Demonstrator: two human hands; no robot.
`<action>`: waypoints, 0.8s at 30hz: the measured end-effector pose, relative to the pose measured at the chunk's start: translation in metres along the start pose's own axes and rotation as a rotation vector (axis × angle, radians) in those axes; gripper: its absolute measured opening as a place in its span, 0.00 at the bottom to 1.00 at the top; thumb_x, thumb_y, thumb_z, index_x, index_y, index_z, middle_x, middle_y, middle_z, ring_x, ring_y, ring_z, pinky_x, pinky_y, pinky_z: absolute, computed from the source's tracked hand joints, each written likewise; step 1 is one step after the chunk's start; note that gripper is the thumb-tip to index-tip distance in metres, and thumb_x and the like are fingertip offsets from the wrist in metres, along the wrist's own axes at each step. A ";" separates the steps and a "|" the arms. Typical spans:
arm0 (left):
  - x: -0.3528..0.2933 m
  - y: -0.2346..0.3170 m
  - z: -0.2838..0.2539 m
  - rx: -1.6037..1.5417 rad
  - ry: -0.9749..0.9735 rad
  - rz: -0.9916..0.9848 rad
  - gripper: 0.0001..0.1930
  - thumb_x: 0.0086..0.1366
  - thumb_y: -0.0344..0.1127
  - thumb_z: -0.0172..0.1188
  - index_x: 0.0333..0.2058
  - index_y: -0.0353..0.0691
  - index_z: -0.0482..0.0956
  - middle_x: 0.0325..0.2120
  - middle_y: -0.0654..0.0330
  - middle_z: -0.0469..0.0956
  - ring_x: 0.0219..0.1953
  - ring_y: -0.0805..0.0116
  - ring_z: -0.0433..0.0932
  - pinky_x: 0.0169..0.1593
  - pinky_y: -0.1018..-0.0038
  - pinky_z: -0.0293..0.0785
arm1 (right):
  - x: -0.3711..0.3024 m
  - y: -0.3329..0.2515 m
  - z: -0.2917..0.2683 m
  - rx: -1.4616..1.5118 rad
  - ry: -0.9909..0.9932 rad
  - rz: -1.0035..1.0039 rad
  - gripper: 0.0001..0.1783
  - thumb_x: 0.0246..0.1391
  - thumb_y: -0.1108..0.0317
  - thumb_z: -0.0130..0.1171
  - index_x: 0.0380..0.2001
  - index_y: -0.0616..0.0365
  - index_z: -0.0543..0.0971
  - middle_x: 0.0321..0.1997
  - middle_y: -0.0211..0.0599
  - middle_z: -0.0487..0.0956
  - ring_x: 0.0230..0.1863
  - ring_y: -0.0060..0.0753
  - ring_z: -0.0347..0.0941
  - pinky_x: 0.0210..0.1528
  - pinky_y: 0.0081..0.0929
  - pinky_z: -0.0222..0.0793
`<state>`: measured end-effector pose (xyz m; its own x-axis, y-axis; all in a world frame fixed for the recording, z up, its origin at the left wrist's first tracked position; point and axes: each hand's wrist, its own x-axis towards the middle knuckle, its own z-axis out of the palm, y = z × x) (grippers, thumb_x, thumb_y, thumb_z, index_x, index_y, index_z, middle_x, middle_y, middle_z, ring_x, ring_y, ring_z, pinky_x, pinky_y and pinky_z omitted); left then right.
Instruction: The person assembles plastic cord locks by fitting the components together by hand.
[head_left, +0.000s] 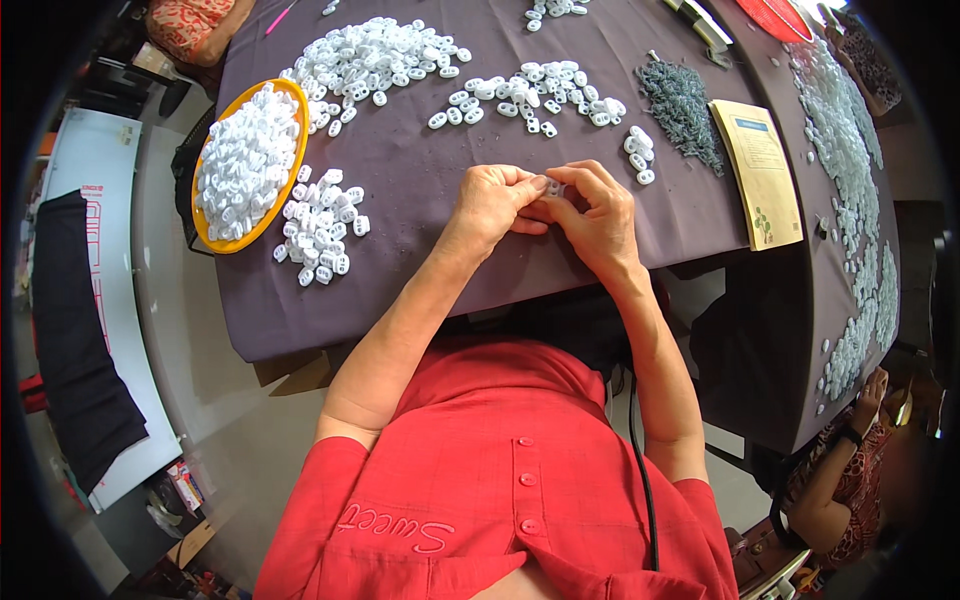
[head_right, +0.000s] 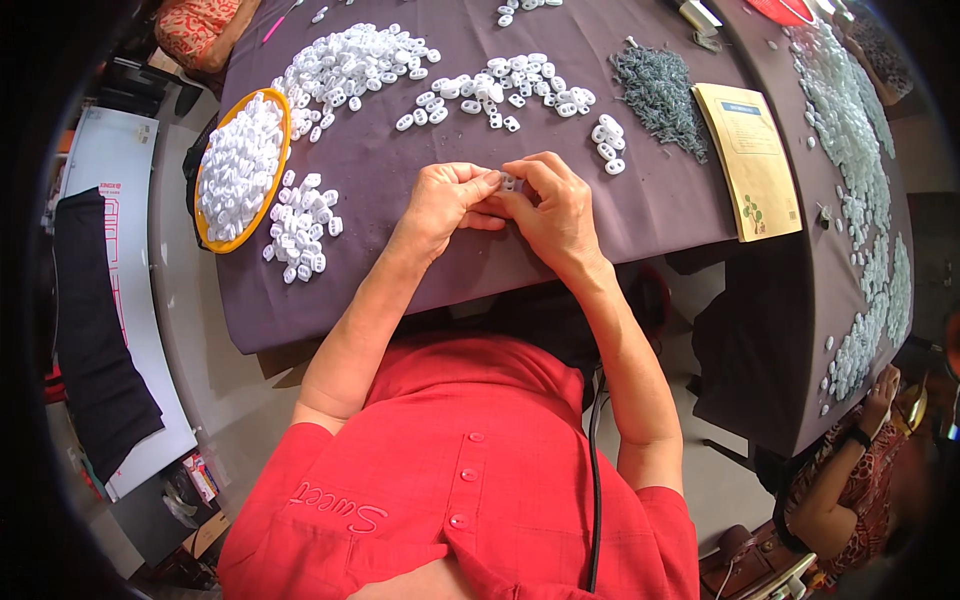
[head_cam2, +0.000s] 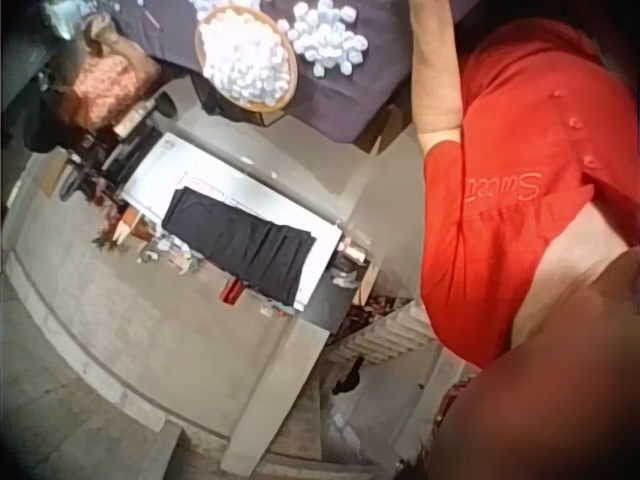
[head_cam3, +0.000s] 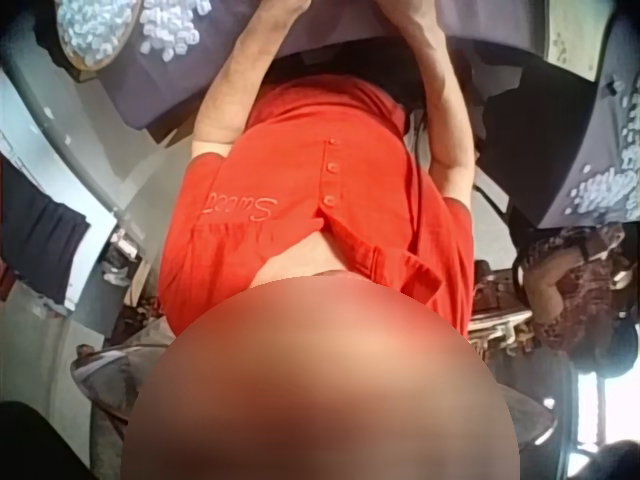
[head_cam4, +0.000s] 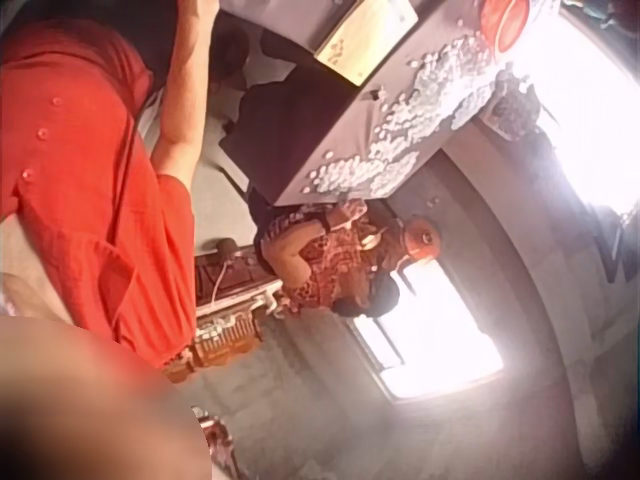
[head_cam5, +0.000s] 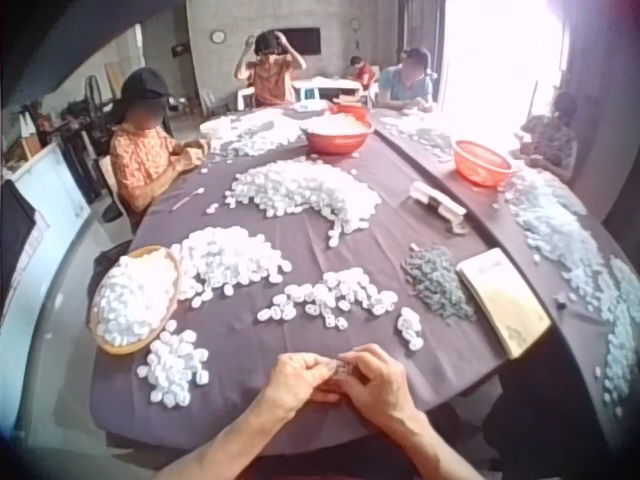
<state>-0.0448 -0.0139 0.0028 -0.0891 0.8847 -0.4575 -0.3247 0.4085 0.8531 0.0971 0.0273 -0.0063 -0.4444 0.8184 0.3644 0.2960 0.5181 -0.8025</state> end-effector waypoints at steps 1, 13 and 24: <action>0.000 0.000 0.000 0.005 -0.006 0.002 0.09 0.61 0.34 0.55 0.31 0.32 0.77 0.24 0.58 0.77 0.24 0.73 0.77 0.27 0.76 0.78 | 0.000 0.001 0.000 -0.014 -0.015 -0.013 0.13 0.37 0.74 0.62 0.32 0.63 0.76 0.31 0.37 0.75 0.24 0.30 0.72 0.26 0.23 0.69; 0.002 -0.007 0.000 0.075 0.051 0.075 0.08 0.61 0.33 0.54 0.29 0.33 0.77 0.24 0.59 0.77 0.24 0.75 0.76 0.26 0.79 0.77 | 0.004 0.004 0.000 -0.050 -0.086 -0.102 0.15 0.38 0.75 0.62 0.35 0.63 0.76 0.34 0.36 0.74 0.26 0.27 0.72 0.28 0.22 0.68; -0.003 -0.005 0.003 0.025 0.075 0.080 0.07 0.58 0.30 0.53 0.26 0.34 0.77 0.22 0.60 0.77 0.24 0.74 0.76 0.28 0.77 0.77 | -0.002 0.002 0.003 -0.074 -0.063 -0.187 0.10 0.43 0.76 0.57 0.33 0.62 0.75 0.32 0.39 0.74 0.30 0.39 0.74 0.32 0.27 0.70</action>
<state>-0.0399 -0.0175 0.0008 -0.1843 0.8956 -0.4048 -0.2903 0.3439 0.8930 0.0960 0.0266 -0.0102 -0.5484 0.6904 0.4719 0.2637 0.6783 -0.6858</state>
